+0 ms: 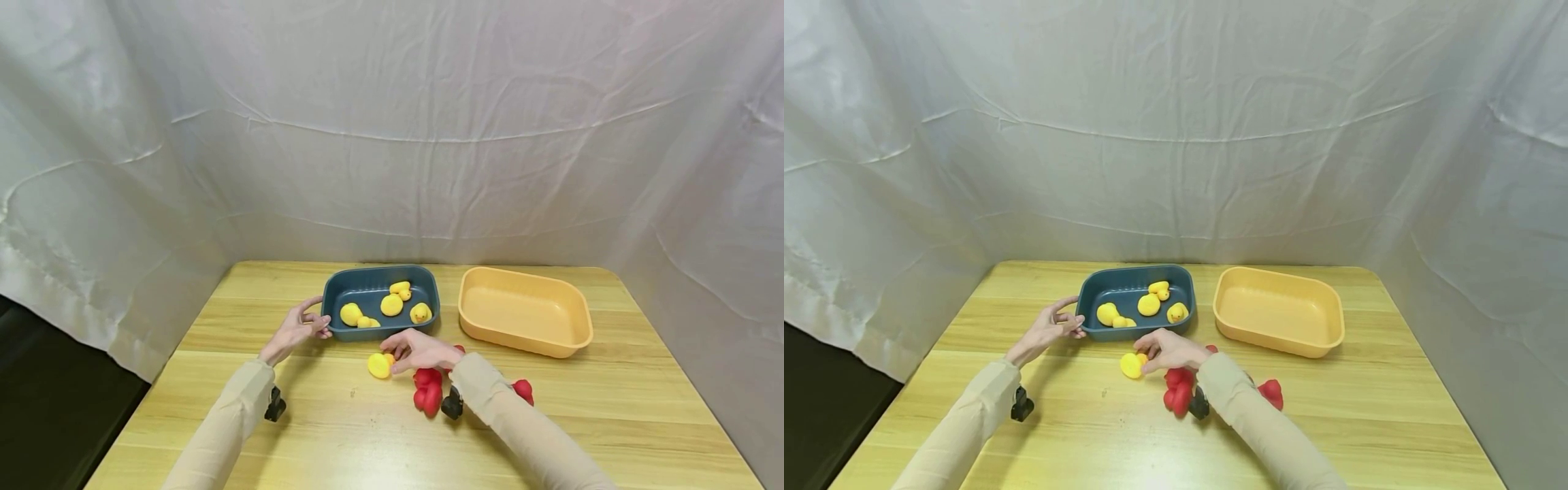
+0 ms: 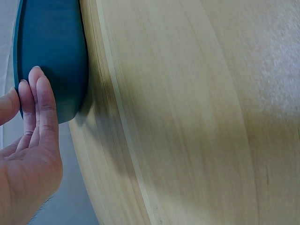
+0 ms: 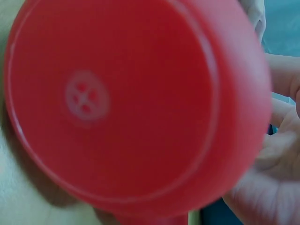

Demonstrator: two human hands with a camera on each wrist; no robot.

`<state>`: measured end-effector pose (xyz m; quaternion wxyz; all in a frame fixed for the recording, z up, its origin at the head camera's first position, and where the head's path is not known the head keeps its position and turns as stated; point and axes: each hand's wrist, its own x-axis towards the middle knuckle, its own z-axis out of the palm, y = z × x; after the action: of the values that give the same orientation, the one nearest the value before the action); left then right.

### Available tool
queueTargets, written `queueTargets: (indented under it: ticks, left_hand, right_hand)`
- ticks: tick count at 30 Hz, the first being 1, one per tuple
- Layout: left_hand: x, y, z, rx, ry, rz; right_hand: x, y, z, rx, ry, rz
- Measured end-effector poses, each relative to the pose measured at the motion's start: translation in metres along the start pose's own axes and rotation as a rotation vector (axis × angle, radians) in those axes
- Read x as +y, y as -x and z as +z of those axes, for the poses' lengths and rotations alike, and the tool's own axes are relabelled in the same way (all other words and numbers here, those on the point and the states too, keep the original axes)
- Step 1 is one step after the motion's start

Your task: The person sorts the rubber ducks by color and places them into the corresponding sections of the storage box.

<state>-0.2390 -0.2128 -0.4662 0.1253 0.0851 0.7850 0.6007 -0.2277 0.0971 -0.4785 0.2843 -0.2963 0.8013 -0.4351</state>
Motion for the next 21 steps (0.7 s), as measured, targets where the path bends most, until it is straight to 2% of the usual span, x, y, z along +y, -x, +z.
queueTargets:
  ticks: [13,21]
  left_hand:
    - [0.0012,0.0004,0.0005,0.005,0.001,-0.005]
    - [0.0014,0.0005,0.0006,0.005,-0.002,-0.003]
  right_hand:
    - [-0.0042,-0.003,0.0036,0.009,0.0,0.024]
    - [-0.0082,-0.0056,0.0058,0.014,0.038,0.03]
